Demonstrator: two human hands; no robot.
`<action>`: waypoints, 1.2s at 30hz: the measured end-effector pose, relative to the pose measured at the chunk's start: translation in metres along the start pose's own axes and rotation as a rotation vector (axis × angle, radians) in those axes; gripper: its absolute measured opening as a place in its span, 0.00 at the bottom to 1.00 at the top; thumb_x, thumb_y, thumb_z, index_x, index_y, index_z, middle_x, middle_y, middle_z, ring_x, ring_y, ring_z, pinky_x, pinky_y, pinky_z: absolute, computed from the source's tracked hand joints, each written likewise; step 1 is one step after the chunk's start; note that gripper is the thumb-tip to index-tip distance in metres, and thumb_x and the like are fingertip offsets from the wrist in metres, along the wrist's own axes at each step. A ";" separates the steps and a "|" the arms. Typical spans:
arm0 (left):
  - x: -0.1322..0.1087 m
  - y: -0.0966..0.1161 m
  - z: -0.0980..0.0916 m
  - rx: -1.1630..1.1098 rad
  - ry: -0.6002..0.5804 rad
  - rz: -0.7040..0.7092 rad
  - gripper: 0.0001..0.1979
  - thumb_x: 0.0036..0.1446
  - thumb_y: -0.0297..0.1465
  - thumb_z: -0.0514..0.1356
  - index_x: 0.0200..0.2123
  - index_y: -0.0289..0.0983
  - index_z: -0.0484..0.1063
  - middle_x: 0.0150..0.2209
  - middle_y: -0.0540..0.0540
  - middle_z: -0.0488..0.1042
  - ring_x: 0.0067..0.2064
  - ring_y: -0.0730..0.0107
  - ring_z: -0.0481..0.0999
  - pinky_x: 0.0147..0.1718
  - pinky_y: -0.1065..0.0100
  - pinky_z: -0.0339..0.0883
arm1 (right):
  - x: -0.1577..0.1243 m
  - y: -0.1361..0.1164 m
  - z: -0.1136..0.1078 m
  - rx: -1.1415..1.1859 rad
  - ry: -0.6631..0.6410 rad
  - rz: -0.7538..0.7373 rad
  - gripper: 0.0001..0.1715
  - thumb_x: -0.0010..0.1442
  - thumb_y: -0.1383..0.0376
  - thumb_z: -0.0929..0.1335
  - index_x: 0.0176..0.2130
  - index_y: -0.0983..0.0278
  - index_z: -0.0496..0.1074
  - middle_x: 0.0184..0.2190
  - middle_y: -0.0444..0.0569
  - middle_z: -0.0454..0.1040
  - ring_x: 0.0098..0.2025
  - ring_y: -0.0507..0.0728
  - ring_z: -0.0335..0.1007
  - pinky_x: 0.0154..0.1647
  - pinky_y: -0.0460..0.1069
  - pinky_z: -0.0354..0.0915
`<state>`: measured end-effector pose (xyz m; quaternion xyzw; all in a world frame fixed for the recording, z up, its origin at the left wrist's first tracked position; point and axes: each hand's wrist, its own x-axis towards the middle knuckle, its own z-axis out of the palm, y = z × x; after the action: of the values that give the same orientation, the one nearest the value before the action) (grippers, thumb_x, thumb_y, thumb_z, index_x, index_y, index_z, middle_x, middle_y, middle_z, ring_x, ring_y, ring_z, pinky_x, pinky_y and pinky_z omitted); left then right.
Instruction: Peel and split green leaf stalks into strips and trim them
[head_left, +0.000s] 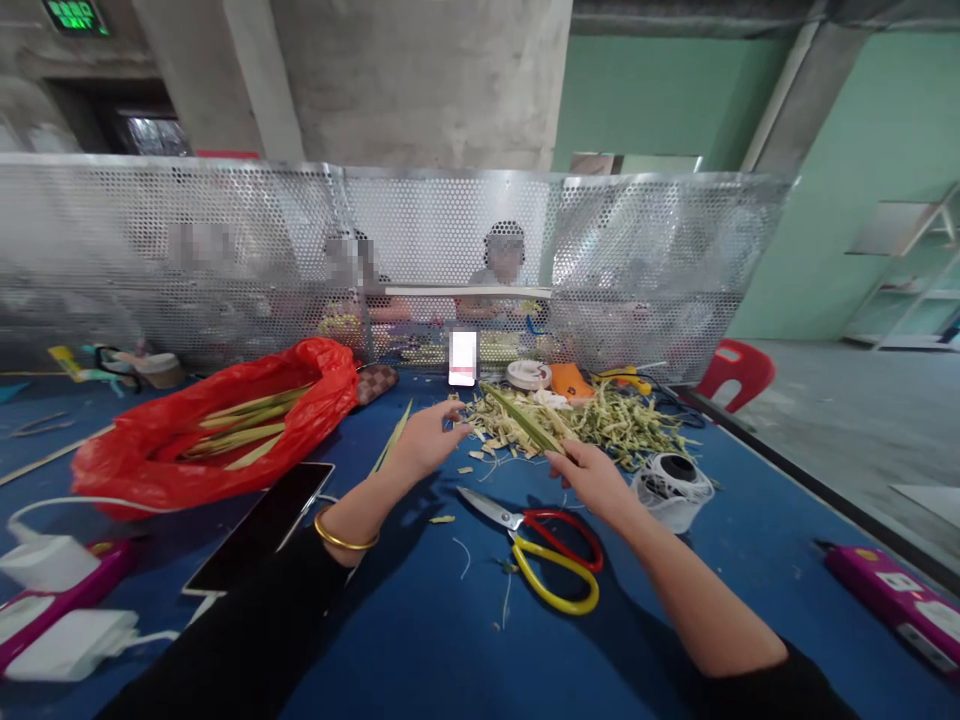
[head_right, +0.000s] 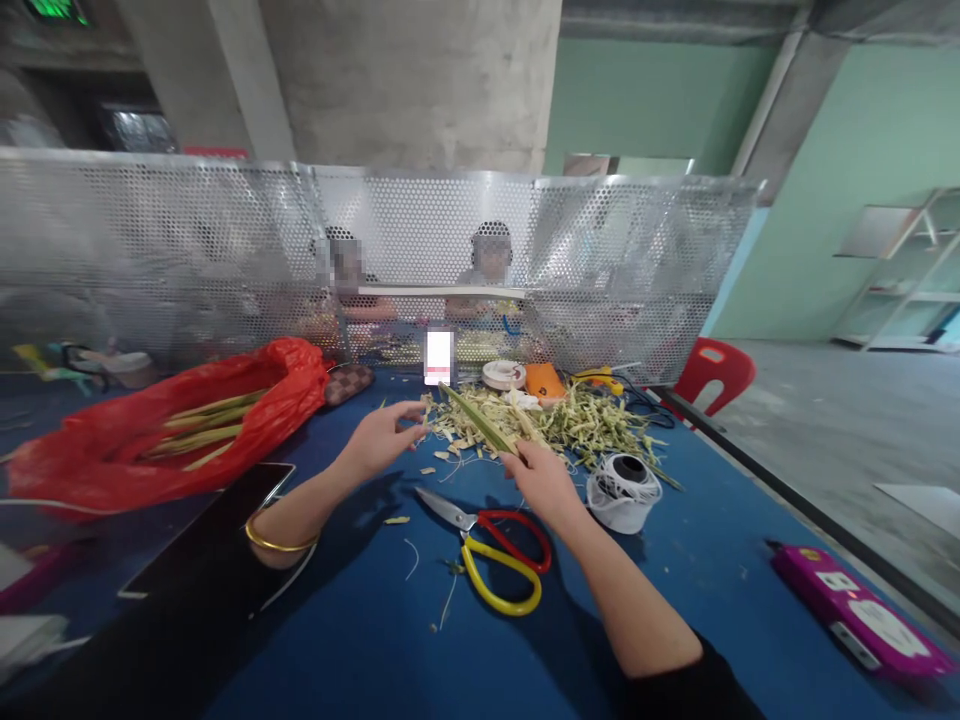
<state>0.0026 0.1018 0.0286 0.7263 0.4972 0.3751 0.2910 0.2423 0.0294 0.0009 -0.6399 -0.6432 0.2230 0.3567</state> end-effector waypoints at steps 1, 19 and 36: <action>-0.003 0.004 0.001 -0.024 0.018 -0.023 0.18 0.50 0.37 0.60 0.44 0.37 0.74 0.40 0.44 0.78 0.32 0.66 0.76 0.37 0.66 0.66 | -0.001 -0.002 0.000 0.016 -0.001 0.002 0.17 0.57 0.58 0.61 0.21 0.62 0.63 0.22 0.46 0.72 0.21 0.53 0.66 0.25 0.47 0.59; -0.035 0.006 -0.008 -0.003 -0.188 -0.157 0.13 0.58 0.34 0.50 0.37 0.36 0.72 0.26 0.48 0.73 0.20 0.73 0.66 0.20 0.70 0.57 | -0.071 -0.036 0.009 -0.861 -0.340 -0.236 0.19 0.46 0.73 0.66 0.41 0.68 0.69 0.36 0.58 0.73 0.34 0.64 0.72 0.28 0.50 0.56; -0.041 -0.014 -0.025 0.876 -0.027 0.100 0.16 0.58 0.32 0.50 0.42 0.43 0.77 0.38 0.42 0.78 0.41 0.57 0.75 0.37 0.64 0.62 | -0.042 -0.006 0.031 0.030 -0.148 -0.010 0.34 0.48 0.69 0.66 0.56 0.65 0.65 0.50 0.55 0.73 0.48 0.61 0.71 0.45 0.52 0.66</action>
<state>-0.0344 0.0693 0.0203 0.8091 0.5695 0.1332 -0.0567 0.2122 -0.0072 -0.0213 -0.6131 -0.6675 0.2775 0.3187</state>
